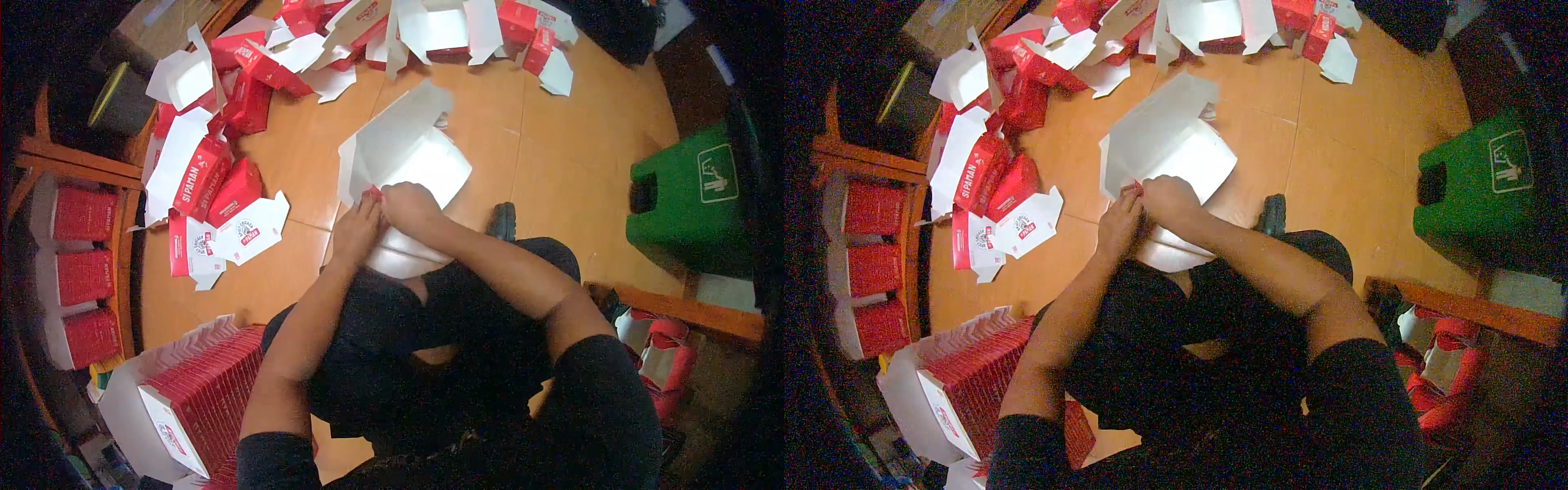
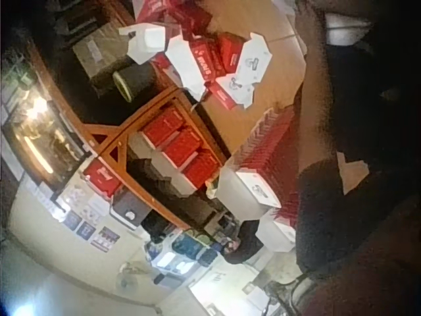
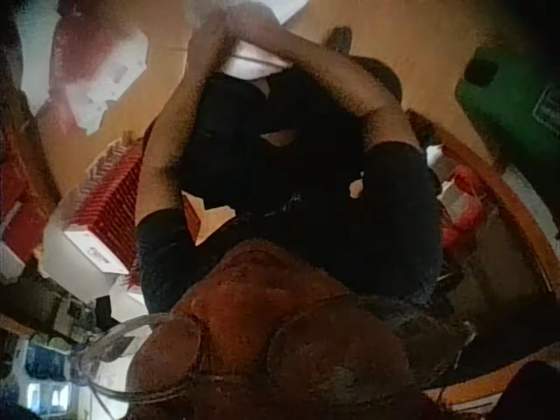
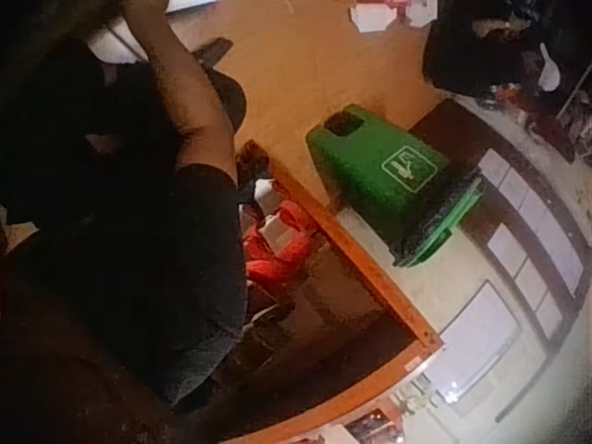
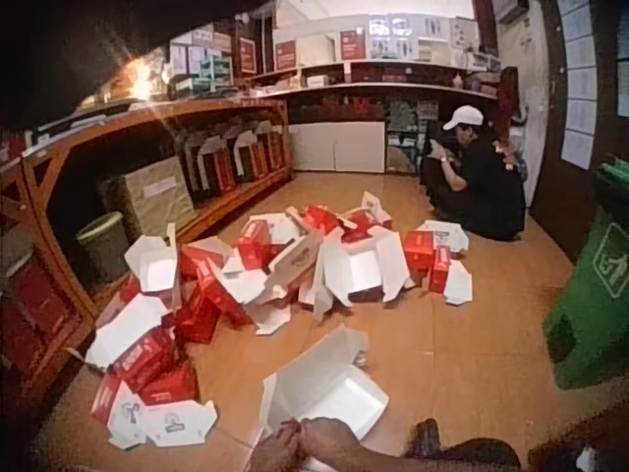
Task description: The person sits on the floor and repeatedly assembles flat red and white cardboard boxes by folding the sides and interlocking the tabs. They pick up a flat piece, fold it into a box shape, and place the finished box on a growing stack to their left.
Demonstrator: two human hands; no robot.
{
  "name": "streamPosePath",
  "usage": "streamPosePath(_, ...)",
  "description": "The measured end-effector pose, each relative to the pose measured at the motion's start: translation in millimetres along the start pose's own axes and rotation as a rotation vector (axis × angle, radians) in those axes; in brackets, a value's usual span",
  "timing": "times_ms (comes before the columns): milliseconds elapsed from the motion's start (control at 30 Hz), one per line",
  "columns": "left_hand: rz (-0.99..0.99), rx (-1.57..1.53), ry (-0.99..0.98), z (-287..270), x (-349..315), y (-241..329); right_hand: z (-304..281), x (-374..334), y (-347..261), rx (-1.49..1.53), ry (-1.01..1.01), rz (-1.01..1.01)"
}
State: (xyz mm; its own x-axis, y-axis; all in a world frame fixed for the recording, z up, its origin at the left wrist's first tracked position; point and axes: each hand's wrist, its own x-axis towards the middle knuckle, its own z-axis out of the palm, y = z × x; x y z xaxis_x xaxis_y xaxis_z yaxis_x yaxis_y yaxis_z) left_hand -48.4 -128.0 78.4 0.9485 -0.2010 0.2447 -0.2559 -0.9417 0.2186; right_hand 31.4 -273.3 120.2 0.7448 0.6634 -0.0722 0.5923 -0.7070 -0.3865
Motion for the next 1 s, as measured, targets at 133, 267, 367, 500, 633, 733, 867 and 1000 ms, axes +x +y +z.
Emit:
streamPosePath(133, -0.202, 0.003, -0.301, -7, 7, 9, -11, 2, 1, 0.006, -0.150, 0.067)
streamPosePath(267, -0.114, -0.193, 0.003, -7, -1, -6, -45, -3, -1, 0.171, 0.059, 0.114)
streamPosePath(367, -0.079, -0.259, -0.017, -9, 3, -24, -74, 25, 58, 0.276, 0.453, 0.297)
streamPosePath(500, -0.277, -0.588, 0.099, -19, 3, -17, -63, 32, 103, 0.373, 0.202, 0.256)
streamPosePath(633, -0.835, -1.029, 0.295, -10, 11, -16, -36, 24, 78, 0.293, 0.136, 0.458)
streamPosePath(733, -0.921, -0.859, 0.414, -6, 14, -20, -35, 20, 53, 0.243, 0.087, 0.464)
streamPosePath(867, -0.753, -0.673, 0.407, -4, 18, -14, -28, 18, 55, 0.169, 0.096, 0.488)
streamPosePath(1000, -0.798, -0.687, 0.368, 12, 13, -33, -23, 21, 58, 0.124, 0.164, 0.436)
